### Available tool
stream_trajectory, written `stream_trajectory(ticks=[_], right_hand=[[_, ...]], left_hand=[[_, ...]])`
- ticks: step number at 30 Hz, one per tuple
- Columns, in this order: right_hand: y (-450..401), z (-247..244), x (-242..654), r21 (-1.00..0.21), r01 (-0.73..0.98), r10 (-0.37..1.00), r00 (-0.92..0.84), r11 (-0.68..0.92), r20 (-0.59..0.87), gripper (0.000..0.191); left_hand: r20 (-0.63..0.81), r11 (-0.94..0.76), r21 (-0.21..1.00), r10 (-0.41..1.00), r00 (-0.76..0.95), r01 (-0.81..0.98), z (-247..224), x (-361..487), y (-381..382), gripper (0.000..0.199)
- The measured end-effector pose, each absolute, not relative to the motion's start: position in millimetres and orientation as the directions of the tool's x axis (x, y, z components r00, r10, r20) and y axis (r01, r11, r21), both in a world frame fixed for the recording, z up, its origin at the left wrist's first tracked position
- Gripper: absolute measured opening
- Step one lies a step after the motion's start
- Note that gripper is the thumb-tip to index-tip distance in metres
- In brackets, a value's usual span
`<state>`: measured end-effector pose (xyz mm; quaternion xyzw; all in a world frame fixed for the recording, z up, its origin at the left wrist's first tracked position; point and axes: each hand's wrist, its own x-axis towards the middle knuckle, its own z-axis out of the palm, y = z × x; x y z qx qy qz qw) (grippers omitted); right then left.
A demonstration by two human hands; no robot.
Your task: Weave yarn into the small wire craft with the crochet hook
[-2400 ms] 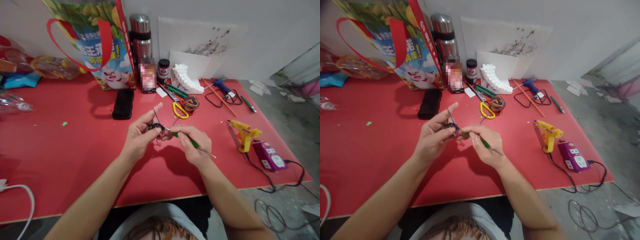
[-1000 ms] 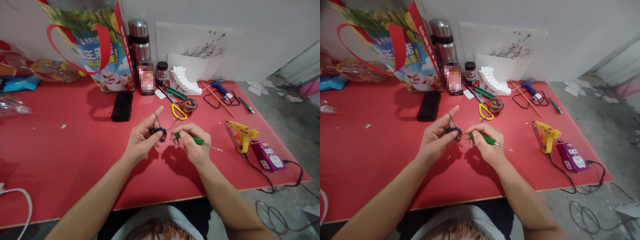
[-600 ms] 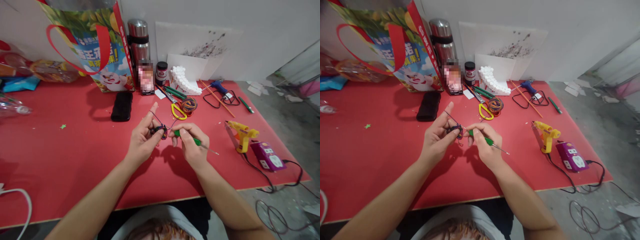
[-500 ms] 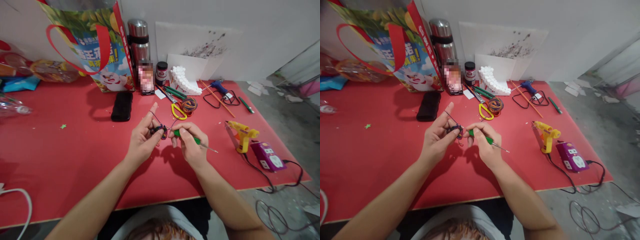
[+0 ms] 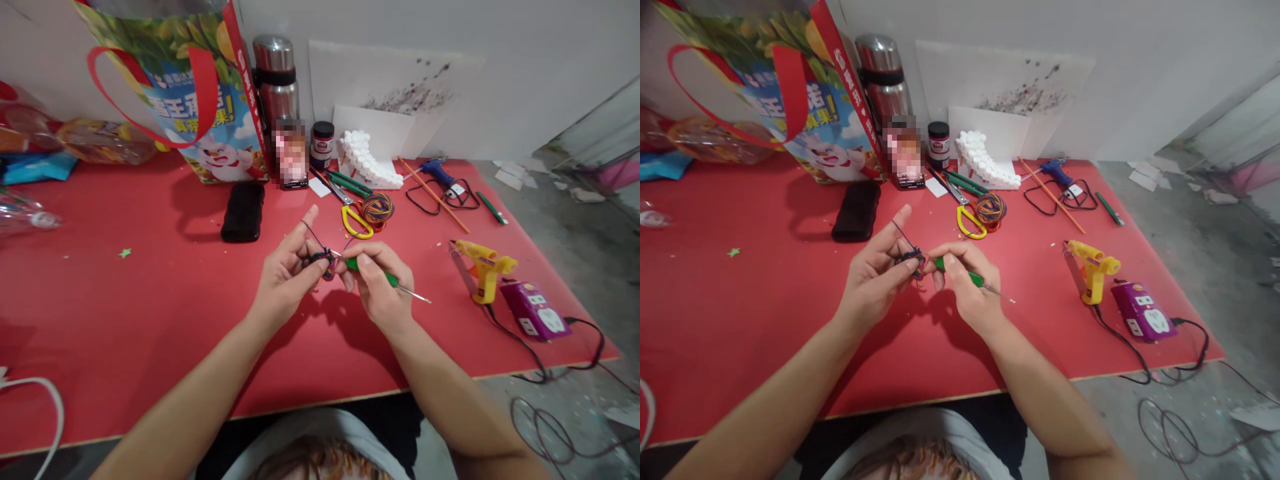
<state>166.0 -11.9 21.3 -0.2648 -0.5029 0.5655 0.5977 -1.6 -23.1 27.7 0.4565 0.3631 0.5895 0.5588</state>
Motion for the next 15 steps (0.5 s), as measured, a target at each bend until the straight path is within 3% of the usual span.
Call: stream_trajectory(ticks=[8, 15], right_hand=[[-14.8, 16.9, 160.9, -0.873, -0.394, 0.938, -0.07, 0.287, 0.34, 0.014], [-14.8, 19.1, 160.5, -0.874, -0.245, 0.898, -0.032, 0.419, 0.439, 0.015]], left_hand=[[-0.047, 0.05, 0.846, 0.999, 0.018, -0.531, 34.6, 11.7, -23.0, 0.069], [-0.001, -0.023, 0.841, 0.999, -0.044, -0.54, 34.2, 14.5, -25.9, 0.058]])
